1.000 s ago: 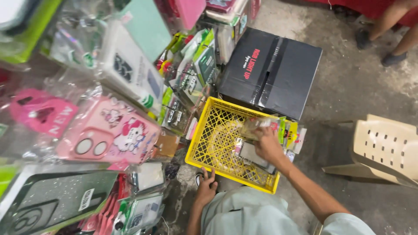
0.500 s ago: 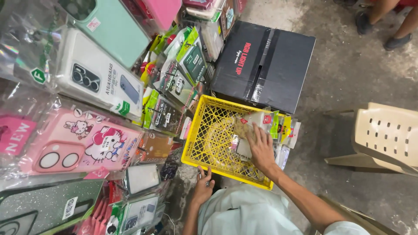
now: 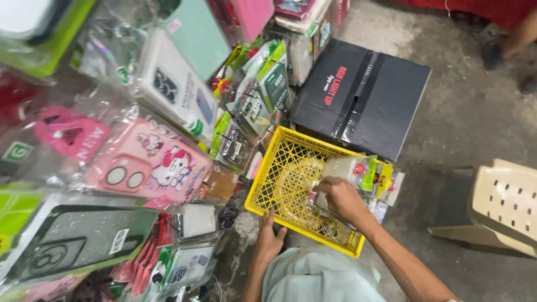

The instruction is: The person picks up various packaged phone cases from a yellow basket, examines them, and places them back onto a display rack. They handle multiple cases with different designs, including Hello Kitty and Spider-Man, and arrange them among other hanging accessories.

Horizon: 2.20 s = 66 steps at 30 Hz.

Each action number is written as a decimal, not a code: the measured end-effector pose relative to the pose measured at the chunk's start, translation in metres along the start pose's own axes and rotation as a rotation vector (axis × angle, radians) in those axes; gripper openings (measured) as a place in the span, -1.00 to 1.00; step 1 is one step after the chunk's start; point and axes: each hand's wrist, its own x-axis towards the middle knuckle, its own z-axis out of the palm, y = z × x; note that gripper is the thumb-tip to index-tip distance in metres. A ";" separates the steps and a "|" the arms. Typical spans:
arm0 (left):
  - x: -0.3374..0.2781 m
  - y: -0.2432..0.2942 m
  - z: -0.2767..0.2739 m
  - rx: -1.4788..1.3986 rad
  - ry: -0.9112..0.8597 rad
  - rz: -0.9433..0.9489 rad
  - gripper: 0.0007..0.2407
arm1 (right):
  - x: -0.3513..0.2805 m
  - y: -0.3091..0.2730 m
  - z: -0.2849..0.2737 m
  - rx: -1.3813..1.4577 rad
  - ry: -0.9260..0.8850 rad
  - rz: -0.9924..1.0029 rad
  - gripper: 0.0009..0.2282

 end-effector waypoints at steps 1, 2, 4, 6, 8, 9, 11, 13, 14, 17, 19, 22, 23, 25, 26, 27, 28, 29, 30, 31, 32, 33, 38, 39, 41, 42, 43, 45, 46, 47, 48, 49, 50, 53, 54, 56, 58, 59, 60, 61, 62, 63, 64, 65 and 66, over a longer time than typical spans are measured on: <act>-0.009 0.034 -0.017 -0.005 0.012 0.000 -0.36 | 0.002 -0.016 -0.017 -0.002 -0.001 -0.013 -0.62; -0.018 0.069 -0.034 -0.025 0.056 0.102 -0.29 | 0.003 -0.033 -0.035 0.053 -0.073 -0.254 -0.58; -0.029 0.114 -0.057 -0.046 0.106 0.206 -0.22 | 0.003 -0.065 -0.064 0.107 -0.146 -0.501 -0.53; -0.031 0.138 -0.069 -0.104 -0.085 0.245 -0.34 | 0.001 -0.097 -0.088 0.296 -0.381 -0.076 -0.32; -0.029 0.130 -0.061 -0.166 -0.138 0.209 -0.49 | 0.001 -0.107 -0.090 0.428 -0.326 -0.075 -0.33; -0.028 0.127 -0.058 -0.224 -0.196 0.175 -0.63 | 0.002 -0.111 -0.091 0.563 -0.266 -0.071 -0.35; -0.024 0.120 -0.050 -0.328 -0.122 0.210 -0.71 | 0.004 -0.119 -0.085 0.422 0.023 -0.171 -0.36; -0.022 0.120 -0.047 -0.433 -0.043 0.245 -0.78 | 0.004 -0.122 -0.076 0.275 0.308 -0.274 -0.35; -0.021 0.123 -0.048 -0.541 -0.001 0.214 -0.79 | 0.003 -0.121 -0.069 0.262 0.415 -0.205 -0.39; -0.020 0.131 -0.053 -0.698 0.054 0.166 -0.80 | -0.003 -0.124 -0.050 0.302 0.433 -0.139 -0.41; -0.020 0.128 -0.052 -0.744 0.063 0.148 -0.80 | -0.006 -0.127 -0.038 0.356 0.346 -0.138 -0.38; -0.020 0.119 -0.049 -0.797 -0.033 0.228 -0.74 | -0.007 -0.130 -0.023 0.463 0.171 -0.175 -0.23; -0.022 0.121 -0.051 -0.785 -0.089 0.251 -0.67 | -0.008 -0.131 -0.019 0.492 0.129 -0.154 -0.17; -0.025 0.121 -0.054 -0.773 -0.140 0.274 -0.61 | -0.007 -0.131 -0.012 0.520 0.082 -0.138 -0.12; -0.025 0.119 -0.055 -0.838 -0.180 0.270 -0.54 | -0.006 -0.129 -0.008 0.575 0.077 -0.074 -0.11; -0.025 0.117 -0.055 -0.906 -0.217 0.267 -0.46 | -0.004 -0.127 -0.004 0.628 0.067 -0.011 -0.10; -0.027 0.117 -0.057 -0.910 -0.208 0.266 -0.46 | -0.003 -0.125 -0.002 0.627 0.060 -0.017 -0.10; -0.029 0.117 -0.058 -1.047 -0.209 0.256 -0.41 | -0.002 -0.122 0.001 0.664 0.059 -0.010 -0.10; -0.030 0.117 -0.060 -1.185 -0.209 0.247 -0.35 | -0.001 -0.119 0.004 0.700 0.058 -0.002 -0.09; -0.028 0.107 -0.057 -1.185 -0.205 0.247 -0.35 | 0.000 -0.118 0.005 0.701 0.055 -0.005 -0.09; -0.025 0.098 -0.054 -1.170 -0.164 0.235 -0.34 | 0.000 -0.117 0.006 0.794 0.005 0.119 -0.07; -0.023 0.089 -0.051 -1.156 -0.123 0.222 -0.33 | 0.000 -0.115 0.008 0.884 -0.047 0.244 -0.06; -0.022 0.056 -0.037 -1.140 -0.090 -0.059 -0.46 | 0.002 -0.097 0.030 0.864 0.101 0.285 -0.04; -0.022 0.052 -0.034 -1.199 -0.119 -0.169 -0.50 | 0.003 -0.098 0.029 0.880 0.175 0.287 -0.04; -0.024 0.051 -0.031 -1.212 -0.148 -0.156 -0.53 | 0.007 -0.106 0.024 0.907 0.172 0.340 -0.03; -0.024 0.050 -0.029 -1.222 -0.182 -0.144 -0.56 | 0.008 -0.109 0.022 0.935 0.174 0.396 -0.02; -0.025 0.054 -0.026 -1.221 -0.184 -0.145 -0.56 | 0.007 -0.106 0.026 0.935 0.175 0.398 -0.02; -0.026 0.060 -0.022 -1.036 -0.158 0.010 -0.63 | 0.007 -0.100 0.035 0.882 0.191 0.267 0.01; -0.032 0.074 -0.031 -1.036 -0.158 0.010 -0.63 | 0.006 -0.103 0.037 0.883 0.190 0.267 0.01; -0.038 0.088 -0.039 -0.870 -0.092 0.045 -0.69 | 0.005 -0.105 0.038 0.854 0.175 0.240 0.02; -0.044 0.102 -0.047 -0.704 -0.027 0.078 -0.75 | 0.004 -0.108 0.039 0.825 0.159 0.214 0.03; -0.044 0.102 -0.047 -0.706 -0.026 0.078 -0.75 | 0.002 -0.106 0.044 0.824 0.158 0.213 0.03; -0.045 0.103 -0.047 -0.561 0.055 0.085 -0.84 | 0.000 -0.105 0.048 0.777 0.138 0.145 -0.02; -0.047 0.099 -0.047 -0.376 0.170 0.090 -0.95 | -0.004 -0.108 0.054 0.643 0.109 0.040 -0.04; -0.047 0.096 -0.046 -0.333 0.204 0.093 -0.96 | -0.006 -0.111 0.055 0.555 0.102 0.002 -0.02; -0.045 0.080 -0.041 -0.363 0.197 0.109 -0.95 | -0.008 -0.124 0.047 0.670 0.020 0.122 0.00; -0.039 0.062 -0.034 -0.394 0.190 0.127 -0.94 | -0.011 -0.130 0.044 0.781 -0.063 0.242 0.02; -0.035 0.051 -0.030 -0.437 0.157 0.155 -0.93 | -0.012 -0.131 0.045 0.737 -0.019 0.213 0.01; -0.032 0.039 -0.026 -0.480 0.125 0.182 -0.91 | -0.013 -0.131 0.046 0.693 0.024 0.183 -0.01; -0.039 0.054 -0.040 -0.481 0.128 0.179 -0.91 | -0.014 -0.136 0.042 0.694 0.021 0.182 -0.01; -0.046 0.069 -0.054 -0.460 0.104 0.166 -0.95 | -0.014 -0.141 0.038 0.660 0.021 0.152 -0.03; -0.052 0.084 -0.068 -0.438 0.080 0.153 -0.95 | -0.014 -0.145 0.034 0.626 0.022 0.121 -0.06; -0.055 0.089 -0.071 -0.438 0.083 0.151 -0.95 | -0.013 -0.149 0.032 0.627 0.019 0.119 -0.06; -0.058 0.094 -0.074 -0.471 0.151 0.188 -0.94 | -0.011 -0.152 0.029 0.555 0.049 0.017 -0.09; -0.060 0.099 -0.077 -0.502 0.219 0.225 -0.89 | -0.009 -0.155 0.027 0.481 0.078 -0.086 -0.11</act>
